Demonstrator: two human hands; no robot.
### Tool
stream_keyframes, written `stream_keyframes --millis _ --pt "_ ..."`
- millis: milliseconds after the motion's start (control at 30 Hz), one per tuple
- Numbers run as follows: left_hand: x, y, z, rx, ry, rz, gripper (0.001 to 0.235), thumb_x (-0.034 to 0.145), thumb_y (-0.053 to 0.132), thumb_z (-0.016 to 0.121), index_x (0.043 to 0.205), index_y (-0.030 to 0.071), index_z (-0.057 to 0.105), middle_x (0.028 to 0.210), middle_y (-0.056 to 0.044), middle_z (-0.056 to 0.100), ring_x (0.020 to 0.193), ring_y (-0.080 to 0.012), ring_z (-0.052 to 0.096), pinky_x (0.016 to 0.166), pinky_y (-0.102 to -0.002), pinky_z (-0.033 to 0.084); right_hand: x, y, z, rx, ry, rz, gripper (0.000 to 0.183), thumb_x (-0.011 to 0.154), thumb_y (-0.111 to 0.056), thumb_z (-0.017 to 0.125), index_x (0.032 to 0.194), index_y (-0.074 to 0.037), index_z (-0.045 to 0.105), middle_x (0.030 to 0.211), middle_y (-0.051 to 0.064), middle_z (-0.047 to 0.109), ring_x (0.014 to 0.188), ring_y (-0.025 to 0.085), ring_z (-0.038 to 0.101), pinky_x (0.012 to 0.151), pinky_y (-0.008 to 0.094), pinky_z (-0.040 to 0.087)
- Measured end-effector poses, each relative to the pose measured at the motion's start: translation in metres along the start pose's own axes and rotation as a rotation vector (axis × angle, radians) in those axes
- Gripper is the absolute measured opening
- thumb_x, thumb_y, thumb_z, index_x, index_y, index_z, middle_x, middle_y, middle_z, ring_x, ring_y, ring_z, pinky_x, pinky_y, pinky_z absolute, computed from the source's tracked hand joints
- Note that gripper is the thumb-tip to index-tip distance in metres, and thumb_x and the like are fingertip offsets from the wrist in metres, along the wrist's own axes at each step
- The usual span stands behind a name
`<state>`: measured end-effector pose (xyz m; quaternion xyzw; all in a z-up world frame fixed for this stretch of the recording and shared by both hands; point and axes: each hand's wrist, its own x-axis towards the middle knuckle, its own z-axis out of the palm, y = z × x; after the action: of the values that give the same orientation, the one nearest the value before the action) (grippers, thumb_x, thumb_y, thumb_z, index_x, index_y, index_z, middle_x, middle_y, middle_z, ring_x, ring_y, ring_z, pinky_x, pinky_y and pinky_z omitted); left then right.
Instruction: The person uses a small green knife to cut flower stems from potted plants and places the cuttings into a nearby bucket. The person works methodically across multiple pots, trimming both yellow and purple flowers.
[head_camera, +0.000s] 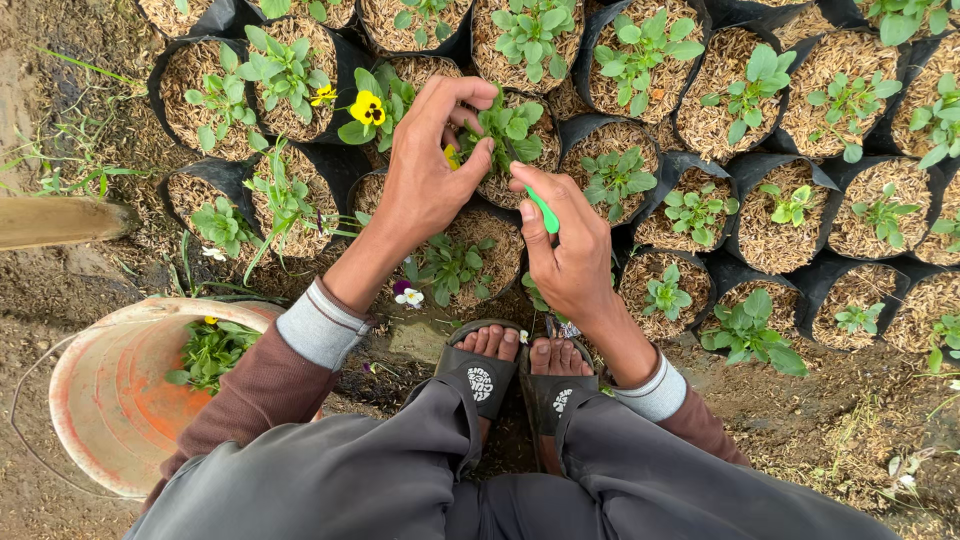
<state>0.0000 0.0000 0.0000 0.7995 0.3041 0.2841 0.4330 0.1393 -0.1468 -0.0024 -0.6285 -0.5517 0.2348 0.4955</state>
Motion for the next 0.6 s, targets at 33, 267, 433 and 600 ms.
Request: stream_keyframes --millis 33,267,433,600 --pt "-0.0002 0.0003 0.0003 -0.001 0.002 0.001 0.043 0.091 -0.003 0.071 0.131 0.007 0.057 0.117 -0.006 0.061 0.099 -0.0145 0.066 0.078 -0.029 0.049 0.0 0.0 0.0001 -0.003 0.004 -0.009 0.029 0.111 -0.009 0.056 0.139 -0.006 0.06 0.119 0.013 0.071 0.098 0.025 0.072 0.081 0.034 0.058" --pt "-0.0014 0.001 0.0004 0.002 0.01 0.008 0.043 0.091 -0.004 0.071 0.13 0.006 0.058 0.117 -0.006 0.061 0.099 -0.0149 0.066 0.077 -0.028 0.048 0.0005 -0.0004 0.0013 -0.037 0.006 -0.01 0.028 0.109 -0.006 0.056 0.136 -0.006 0.062 0.118 0.013 0.071 0.093 0.024 0.072 0.075 0.034 0.057" --pt "-0.0018 0.0016 0.0017 0.015 0.017 0.014 0.043 0.091 -0.004 0.072 0.13 0.007 0.058 0.118 -0.006 0.06 0.099 -0.0142 0.067 0.075 -0.028 0.048 0.001 -0.001 0.0009 -0.07 -0.006 -0.015 0.028 0.107 -0.004 0.057 0.135 -0.007 0.063 0.119 0.014 0.071 0.091 0.025 0.073 0.071 0.034 0.057" --pt "-0.003 0.0024 0.0009 0.028 0.017 0.061 0.043 0.091 -0.005 0.072 0.13 0.007 0.058 0.12 -0.006 0.06 0.1 -0.0145 0.066 0.075 -0.028 0.049 0.0016 -0.0004 0.0006 -0.099 -0.008 -0.042 0.028 0.108 -0.004 0.057 0.135 -0.008 0.063 0.121 0.015 0.069 0.094 0.028 0.074 0.076 0.036 0.058"
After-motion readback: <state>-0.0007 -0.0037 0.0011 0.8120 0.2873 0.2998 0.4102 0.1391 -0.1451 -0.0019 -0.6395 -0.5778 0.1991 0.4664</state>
